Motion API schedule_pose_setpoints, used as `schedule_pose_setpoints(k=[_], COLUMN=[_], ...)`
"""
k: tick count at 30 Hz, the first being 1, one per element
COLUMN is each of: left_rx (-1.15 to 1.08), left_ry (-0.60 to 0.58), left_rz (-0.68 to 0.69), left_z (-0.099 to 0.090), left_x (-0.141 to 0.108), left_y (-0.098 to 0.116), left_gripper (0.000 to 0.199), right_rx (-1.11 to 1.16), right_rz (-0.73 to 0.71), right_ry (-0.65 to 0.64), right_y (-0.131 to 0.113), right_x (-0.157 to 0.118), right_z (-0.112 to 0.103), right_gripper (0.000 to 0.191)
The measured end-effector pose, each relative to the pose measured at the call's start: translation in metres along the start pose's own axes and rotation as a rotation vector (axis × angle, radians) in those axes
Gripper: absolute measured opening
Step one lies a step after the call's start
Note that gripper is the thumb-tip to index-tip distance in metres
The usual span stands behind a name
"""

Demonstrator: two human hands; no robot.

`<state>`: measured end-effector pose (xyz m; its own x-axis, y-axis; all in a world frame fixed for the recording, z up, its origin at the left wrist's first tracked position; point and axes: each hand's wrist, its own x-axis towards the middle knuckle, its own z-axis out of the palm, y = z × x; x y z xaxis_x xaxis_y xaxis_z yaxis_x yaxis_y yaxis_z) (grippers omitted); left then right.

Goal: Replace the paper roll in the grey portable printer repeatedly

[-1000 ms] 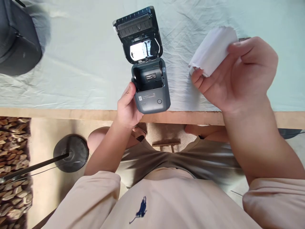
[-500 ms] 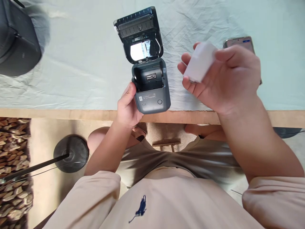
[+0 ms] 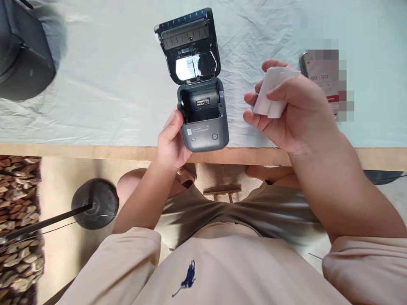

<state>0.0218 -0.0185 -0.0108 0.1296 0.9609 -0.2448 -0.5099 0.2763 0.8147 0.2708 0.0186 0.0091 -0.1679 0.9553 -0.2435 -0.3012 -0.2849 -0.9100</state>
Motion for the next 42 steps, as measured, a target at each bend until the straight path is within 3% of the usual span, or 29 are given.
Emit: schedule_pose_setpoints(k=[3, 9, 16, 22, 25, 31, 33, 38, 42], left_rx=[0.003, 0.016, 0.025, 0.078, 0.088, 0.146, 0.154, 0.117, 0.078], left_ry=[-0.001, -0.031, -0.074, -0.079, -0.09, -0.093, -0.087, -0.061, -0.048], left_rz=[0.003, 0.012, 0.024, 0.026, 0.029, 0.04, 0.043, 0.048, 0.028], left_z=[0.001, 0.0, -0.002, 0.002, 0.001, 0.002, 0.003, 0.002, 0.0], left_x=[0.0, 0.0, -0.001, -0.003, -0.003, -0.009, -0.01, -0.006, -0.003], left_y=[0.0, 0.0, -0.001, -0.001, -0.002, -0.003, -0.003, -0.004, -0.002], left_gripper=[0.039, 0.038, 0.042, 0.046, 0.055, 0.06, 0.059, 0.042, 0.033], right_rx=[-0.008, -0.144, -0.286, -0.654, -0.951, -1.356, -1.404, -1.388, -1.336], right_rz=[-0.048, -0.122, -0.25, -0.67, -0.782, -0.621, -0.648, -0.895, -0.988], right_ry=[0.049, 0.016, -0.035, -0.02, -0.019, -0.034, -0.021, 0.024, -0.054], right_y=[0.003, 0.004, -0.003, -0.017, -0.015, -0.006, -0.003, 0.007, 0.018], right_x=[-0.003, -0.011, -0.012, -0.028, -0.029, -0.02, -0.018, -0.022, -0.029], right_z=[0.01, 0.02, 0.025, 0.048, 0.059, 0.069, 0.069, 0.068, 0.067], right_gripper=[0.064, 0.053, 0.066, 0.046, 0.035, 0.031, 0.025, 0.028, 0.025])
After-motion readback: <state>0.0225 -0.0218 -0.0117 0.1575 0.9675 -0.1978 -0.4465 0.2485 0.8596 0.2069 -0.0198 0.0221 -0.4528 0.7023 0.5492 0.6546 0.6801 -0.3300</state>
